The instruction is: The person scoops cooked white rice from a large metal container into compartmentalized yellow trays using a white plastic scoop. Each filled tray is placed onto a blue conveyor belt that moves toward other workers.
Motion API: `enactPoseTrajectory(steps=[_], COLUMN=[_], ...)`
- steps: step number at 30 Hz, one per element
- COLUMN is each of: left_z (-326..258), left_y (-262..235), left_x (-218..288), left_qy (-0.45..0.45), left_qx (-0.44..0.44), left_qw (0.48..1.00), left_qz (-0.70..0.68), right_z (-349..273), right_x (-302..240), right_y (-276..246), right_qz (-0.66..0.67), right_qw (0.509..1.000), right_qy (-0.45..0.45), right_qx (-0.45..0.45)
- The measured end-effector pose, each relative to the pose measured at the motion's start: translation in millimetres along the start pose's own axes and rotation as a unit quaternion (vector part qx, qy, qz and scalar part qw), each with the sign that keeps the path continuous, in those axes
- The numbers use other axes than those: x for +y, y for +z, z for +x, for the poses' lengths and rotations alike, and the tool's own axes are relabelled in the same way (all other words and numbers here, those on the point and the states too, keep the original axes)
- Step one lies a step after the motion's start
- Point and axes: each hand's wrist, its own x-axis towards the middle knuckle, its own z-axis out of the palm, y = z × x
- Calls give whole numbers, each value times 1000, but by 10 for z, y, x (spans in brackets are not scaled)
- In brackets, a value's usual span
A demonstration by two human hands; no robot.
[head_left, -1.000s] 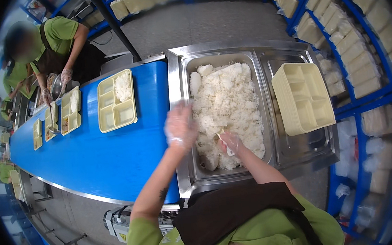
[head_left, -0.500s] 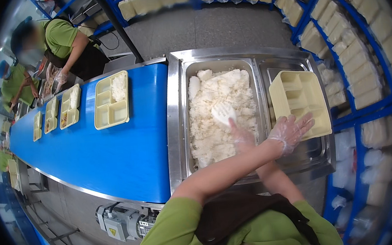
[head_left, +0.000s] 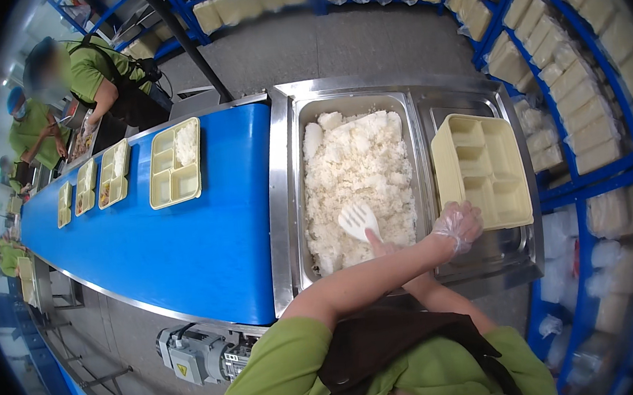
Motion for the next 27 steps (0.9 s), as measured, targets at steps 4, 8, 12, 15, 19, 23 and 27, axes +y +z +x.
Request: enactPoseTrajectory(steps=[4,8,12,15,19,23,27], left_z=[196,146,-403,-1087,-2094,-3077,-3774], left_y=[-441,-1020,-1484,-1592,-1640,-1351,-1130], left_x=[83,-217,-515,-888,-1145,-1350,-1421], left_qy=[-60,-157,-184,-204,-260,-334,-465], left_qx=[102,104,92,188,357,455,463], left_qw=[975,809,532,463,342,334,303], left_qz=[-190,-557,-821,-842,-830,-755,-691], right_z=[226,674,657,32,-577,-799,-464], right_x=[594,-31,194,-191,-120,67,85], right_y=[140,-746,-173,-481,-569,-475,-192], right_qz=[120,95,48,2,268,420,437], right_qw=[978,991,987,1000,959,877,878], right_qy=[-153,77,-20,-1,88,225,193], right_qx=[70,58,151,-3,-4,-56,-39])
